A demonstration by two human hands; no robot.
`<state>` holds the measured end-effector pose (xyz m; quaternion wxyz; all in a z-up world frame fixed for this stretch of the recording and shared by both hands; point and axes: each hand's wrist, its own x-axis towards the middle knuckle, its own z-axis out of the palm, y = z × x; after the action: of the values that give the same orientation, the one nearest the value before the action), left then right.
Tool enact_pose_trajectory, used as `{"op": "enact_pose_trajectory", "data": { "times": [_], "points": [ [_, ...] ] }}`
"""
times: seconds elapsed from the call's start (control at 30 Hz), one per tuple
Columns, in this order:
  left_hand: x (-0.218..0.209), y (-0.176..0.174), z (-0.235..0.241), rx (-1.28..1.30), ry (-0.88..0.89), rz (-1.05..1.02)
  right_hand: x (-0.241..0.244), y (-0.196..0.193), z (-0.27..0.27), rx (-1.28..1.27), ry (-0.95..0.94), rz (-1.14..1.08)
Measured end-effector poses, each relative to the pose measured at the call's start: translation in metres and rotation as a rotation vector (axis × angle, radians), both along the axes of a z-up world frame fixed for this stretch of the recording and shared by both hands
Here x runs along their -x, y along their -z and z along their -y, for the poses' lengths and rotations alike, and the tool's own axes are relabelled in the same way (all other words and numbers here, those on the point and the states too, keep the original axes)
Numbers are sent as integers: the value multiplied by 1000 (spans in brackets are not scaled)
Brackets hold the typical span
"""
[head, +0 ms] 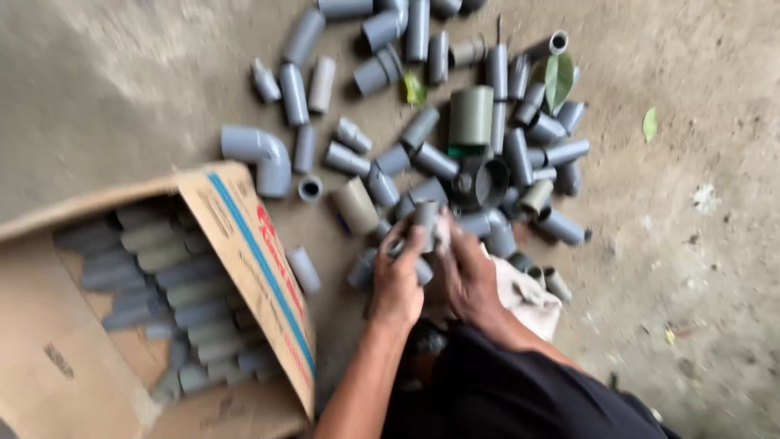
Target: The person sits on a concrete floor and repeatedly picks up gray plastic pipe fittings from a pile. They wipe each fitting with a cloth and place it into a cardboard box. The person continues this process, handling various types of fittings including elbows and straight connectors.
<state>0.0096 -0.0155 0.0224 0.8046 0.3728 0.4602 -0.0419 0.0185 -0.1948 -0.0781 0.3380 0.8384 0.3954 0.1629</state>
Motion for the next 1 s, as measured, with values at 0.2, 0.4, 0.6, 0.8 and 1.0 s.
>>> {"op": "enact_pose_trajectory", "data": {
  "times": [0.2,0.4,0.6,0.8,1.0],
  "points": [
    [-20,-8,4,248,-471,8,-15,-79,-28,-1467,653,-1027],
    [-5,29,-15,-150,-195,-78,-78,-62,14,-1353,465,-1142],
    [2,24,-11,-498,73,188,-72,-68,-39,-1419,365,-1061],
    [-12,-11,1,-377,520,355,-80,-73,-29,-1327,744,-1189],
    [-6,-51,-18,-678,108,162,-51,-75,-33,-1547,422,-1126]
  ]
}}
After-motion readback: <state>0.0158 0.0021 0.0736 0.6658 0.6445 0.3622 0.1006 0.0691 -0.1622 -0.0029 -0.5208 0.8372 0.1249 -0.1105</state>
